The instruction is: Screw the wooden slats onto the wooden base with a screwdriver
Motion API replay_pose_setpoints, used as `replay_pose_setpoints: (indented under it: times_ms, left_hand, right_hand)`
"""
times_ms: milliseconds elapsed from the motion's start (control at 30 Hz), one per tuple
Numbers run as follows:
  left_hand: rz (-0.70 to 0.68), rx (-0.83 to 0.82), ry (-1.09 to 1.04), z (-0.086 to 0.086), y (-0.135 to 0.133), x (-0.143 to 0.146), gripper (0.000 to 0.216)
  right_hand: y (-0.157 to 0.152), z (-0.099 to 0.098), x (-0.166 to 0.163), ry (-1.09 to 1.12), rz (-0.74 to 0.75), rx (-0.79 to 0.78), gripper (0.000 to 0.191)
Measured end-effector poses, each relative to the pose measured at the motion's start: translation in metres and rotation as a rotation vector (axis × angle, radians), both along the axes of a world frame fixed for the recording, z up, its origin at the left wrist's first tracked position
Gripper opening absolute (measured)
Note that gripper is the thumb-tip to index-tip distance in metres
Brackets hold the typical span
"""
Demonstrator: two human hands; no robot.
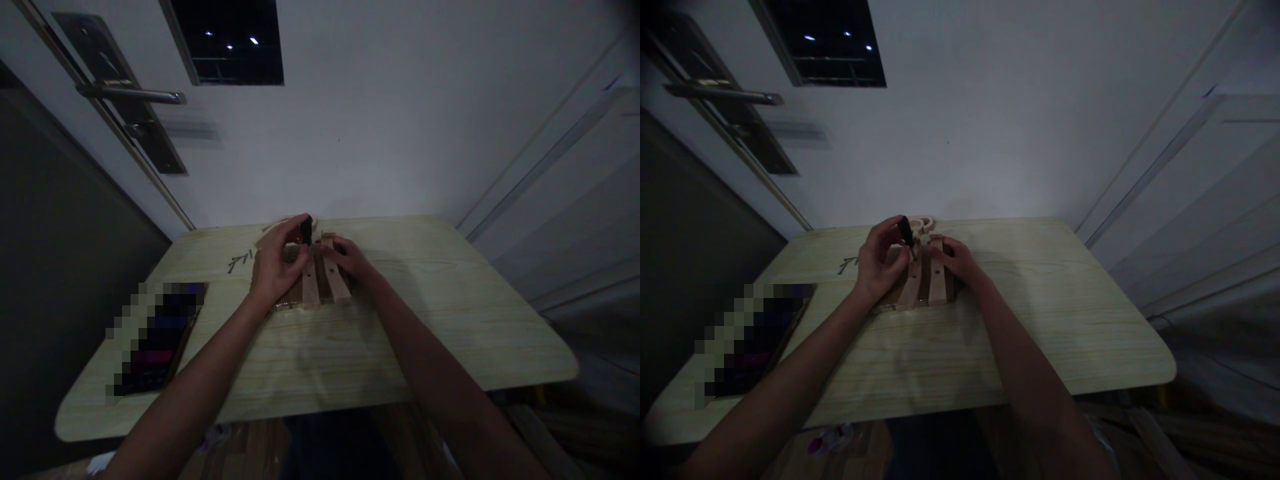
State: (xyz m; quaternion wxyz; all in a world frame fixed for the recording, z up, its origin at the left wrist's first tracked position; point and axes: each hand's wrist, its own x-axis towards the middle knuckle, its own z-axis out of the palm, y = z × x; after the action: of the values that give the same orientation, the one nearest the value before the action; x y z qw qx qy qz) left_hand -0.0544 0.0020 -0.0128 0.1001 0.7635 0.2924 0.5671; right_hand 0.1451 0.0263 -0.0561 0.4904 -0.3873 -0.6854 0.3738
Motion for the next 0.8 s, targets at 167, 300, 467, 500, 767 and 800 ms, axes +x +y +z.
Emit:
replay_pose_setpoints:
  times_ms: [167, 300, 467, 500, 767, 800]
  left_hand:
    - [-0.005, -0.014, -0.004, -0.0012, -0.0003, 0.0004, 0.054]
    - [-0.023, 0.000, -0.022, -0.0003, 0.0021, 0.0022, 0.054]
    - [0.048, 0.050, 0.008, 0.0035, 0.0025, 0.0012, 0.051]
    - [0.047, 0.049, 0.005, 0.0037, 0.0021, 0.0012, 0.051]
    - [0.013, 0.003, -0.042, 0.0002, -0.0004, 0.0032, 0.050]
    - [0.012, 0.005, -0.035, 0.0000, -0.0003, 0.0030, 0.050]
  right_hand:
    - [-0.0001, 0.0007, -0.0005, -0.004, -0.012, 0.000, 0.046]
    - [-0.0008, 0.0023, -0.0002, -0.012, 0.009, -0.001, 0.049]
    - [-0.0006, 0.0020, 0.0012, -0.045, 0.009, -0.001, 0.048]
    - [-0.0006, 0.0019, 0.0013, -0.041, 0.011, 0.003, 0.048]
    - [-0.0017, 0.0020, -0.0007, -0.019, -0.003, 0.004, 0.046]
    - [-0.0019, 0.0019, -0.0010, -0.009, -0.001, 0.003, 0.046]
